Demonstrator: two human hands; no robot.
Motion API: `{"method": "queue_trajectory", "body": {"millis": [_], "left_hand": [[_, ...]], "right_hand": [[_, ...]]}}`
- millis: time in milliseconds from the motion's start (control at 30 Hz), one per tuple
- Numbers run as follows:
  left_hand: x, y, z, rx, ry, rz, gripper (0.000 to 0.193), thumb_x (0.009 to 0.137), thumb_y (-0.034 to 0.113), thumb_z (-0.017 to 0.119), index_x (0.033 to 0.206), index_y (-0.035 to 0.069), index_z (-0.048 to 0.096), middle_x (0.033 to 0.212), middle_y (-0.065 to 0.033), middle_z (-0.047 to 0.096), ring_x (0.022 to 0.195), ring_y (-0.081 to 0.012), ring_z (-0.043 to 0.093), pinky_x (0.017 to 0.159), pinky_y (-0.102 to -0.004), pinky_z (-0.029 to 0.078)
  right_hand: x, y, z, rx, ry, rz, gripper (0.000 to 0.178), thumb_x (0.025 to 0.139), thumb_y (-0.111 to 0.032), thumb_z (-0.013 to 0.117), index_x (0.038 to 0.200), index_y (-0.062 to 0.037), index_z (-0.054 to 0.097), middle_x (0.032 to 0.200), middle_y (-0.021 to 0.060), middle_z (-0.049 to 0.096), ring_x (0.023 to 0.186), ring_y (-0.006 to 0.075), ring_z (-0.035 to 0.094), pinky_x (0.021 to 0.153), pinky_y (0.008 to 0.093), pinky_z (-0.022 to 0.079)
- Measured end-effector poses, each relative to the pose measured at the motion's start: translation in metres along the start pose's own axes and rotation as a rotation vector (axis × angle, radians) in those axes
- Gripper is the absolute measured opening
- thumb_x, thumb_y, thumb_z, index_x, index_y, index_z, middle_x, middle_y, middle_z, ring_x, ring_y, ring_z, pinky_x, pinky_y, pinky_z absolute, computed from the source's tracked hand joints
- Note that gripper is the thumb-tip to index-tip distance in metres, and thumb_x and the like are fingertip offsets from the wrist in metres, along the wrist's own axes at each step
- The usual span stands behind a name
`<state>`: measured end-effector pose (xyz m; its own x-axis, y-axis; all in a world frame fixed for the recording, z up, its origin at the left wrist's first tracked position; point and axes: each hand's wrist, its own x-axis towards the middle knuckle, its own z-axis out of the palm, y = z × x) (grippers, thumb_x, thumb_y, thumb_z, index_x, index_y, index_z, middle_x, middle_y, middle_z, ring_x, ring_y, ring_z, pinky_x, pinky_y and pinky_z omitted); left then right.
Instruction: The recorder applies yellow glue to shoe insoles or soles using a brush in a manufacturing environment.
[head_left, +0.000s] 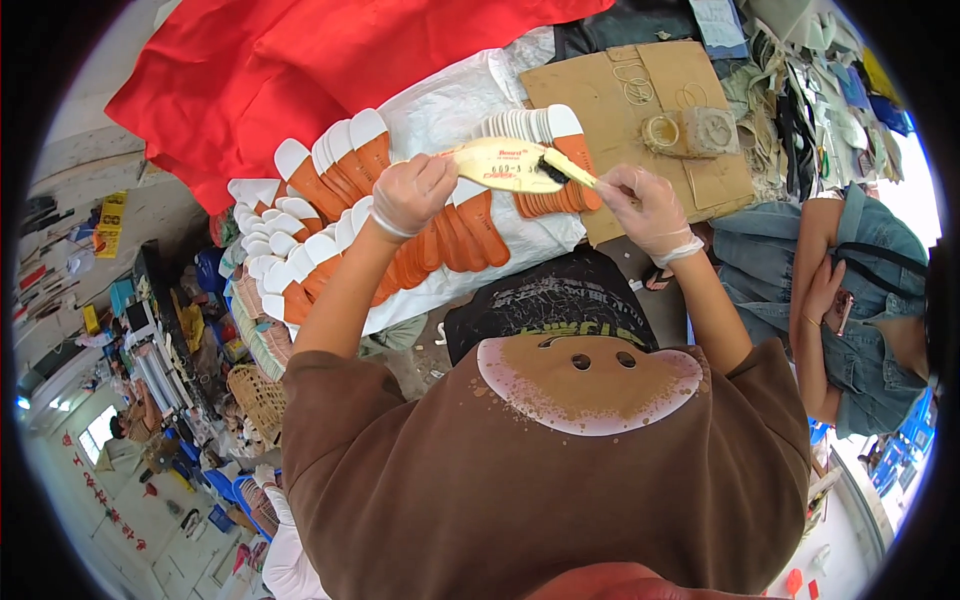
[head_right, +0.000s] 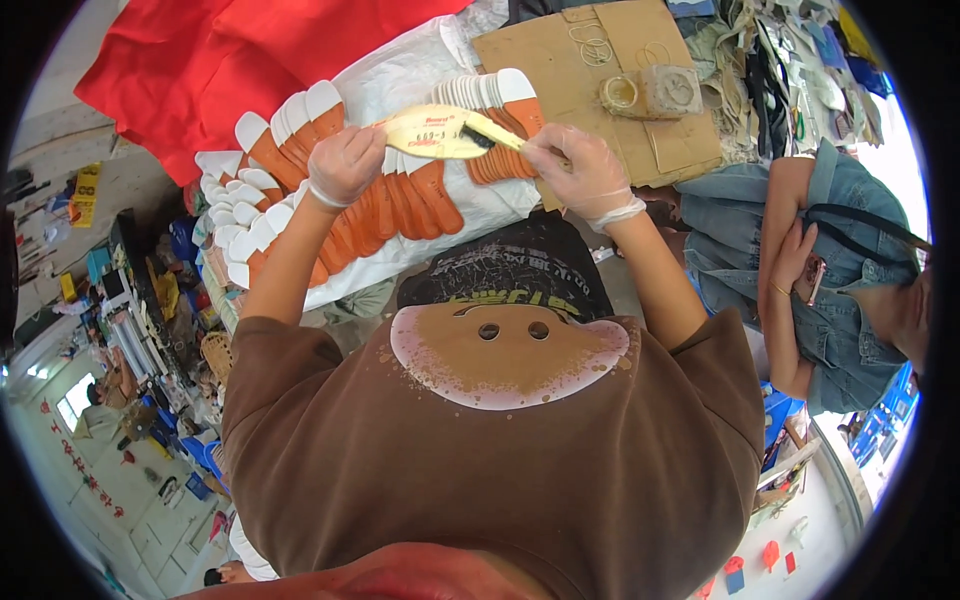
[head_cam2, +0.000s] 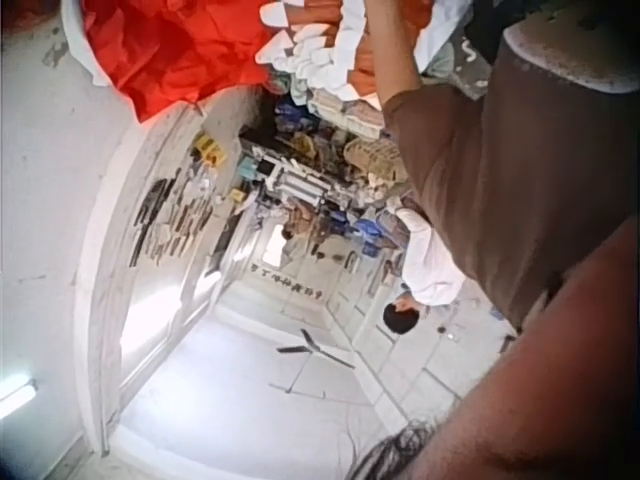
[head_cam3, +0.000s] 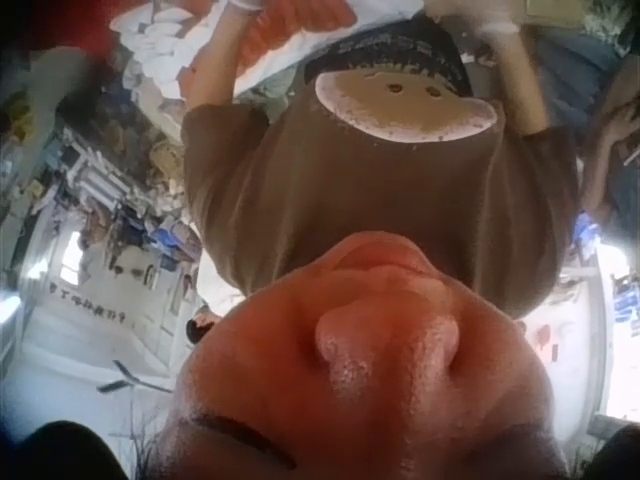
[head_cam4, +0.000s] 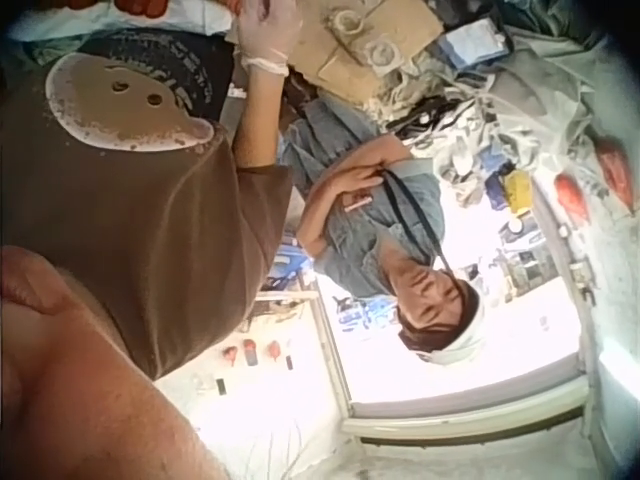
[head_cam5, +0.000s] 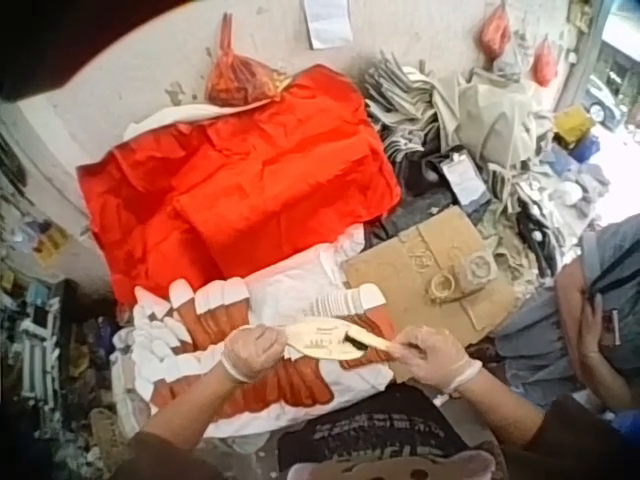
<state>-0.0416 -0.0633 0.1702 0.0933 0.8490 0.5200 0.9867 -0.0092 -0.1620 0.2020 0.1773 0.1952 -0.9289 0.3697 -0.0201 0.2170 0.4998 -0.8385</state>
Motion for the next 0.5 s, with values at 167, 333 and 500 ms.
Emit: {"method": "queue_trajectory", "body": {"millis": [167,333,500], "left_hand": [[0.014,0.010,-0.024,-0.084,0.046,0.037,0.026,0.067,0.006,0.067,0.093,0.004,0.062,0.079,-0.0029,0.058,0.066,-0.0158,0.060,0.046,-0.0273,0.044],[0.031,0.021,-0.036,-0.178,0.142,0.089,0.031,0.066,0.007,0.067,0.097,0.005,0.063,0.087,-0.0056,0.063,0.075,-0.0197,0.064,0.048,-0.0272,0.046],[0.041,0.027,-0.033,-0.187,0.216,0.062,0.031,0.066,0.009,0.067,0.096,0.005,0.063,0.083,-0.0046,0.062,0.073,-0.0196,0.064,0.050,-0.0282,0.045]], "right_hand": [[-0.006,-0.005,-0.024,0.247,-0.156,0.121,0.017,0.091,-0.016,0.064,0.089,0.0002,0.063,0.072,0.0015,0.056,0.066,0.0097,0.048,0.060,0.0268,0.040],[-0.003,-0.018,-0.029,0.290,-0.244,0.036,0.016,0.090,-0.015,0.065,0.089,0.0003,0.064,0.077,0.0017,0.057,0.069,0.0089,0.050,0.061,0.0263,0.041],[0.020,-0.020,-0.023,0.145,-0.137,-0.137,0.014,0.089,-0.014,0.065,0.089,0.0000,0.065,0.078,0.0053,0.059,0.069,0.0116,0.053,0.061,0.0270,0.042]]}}
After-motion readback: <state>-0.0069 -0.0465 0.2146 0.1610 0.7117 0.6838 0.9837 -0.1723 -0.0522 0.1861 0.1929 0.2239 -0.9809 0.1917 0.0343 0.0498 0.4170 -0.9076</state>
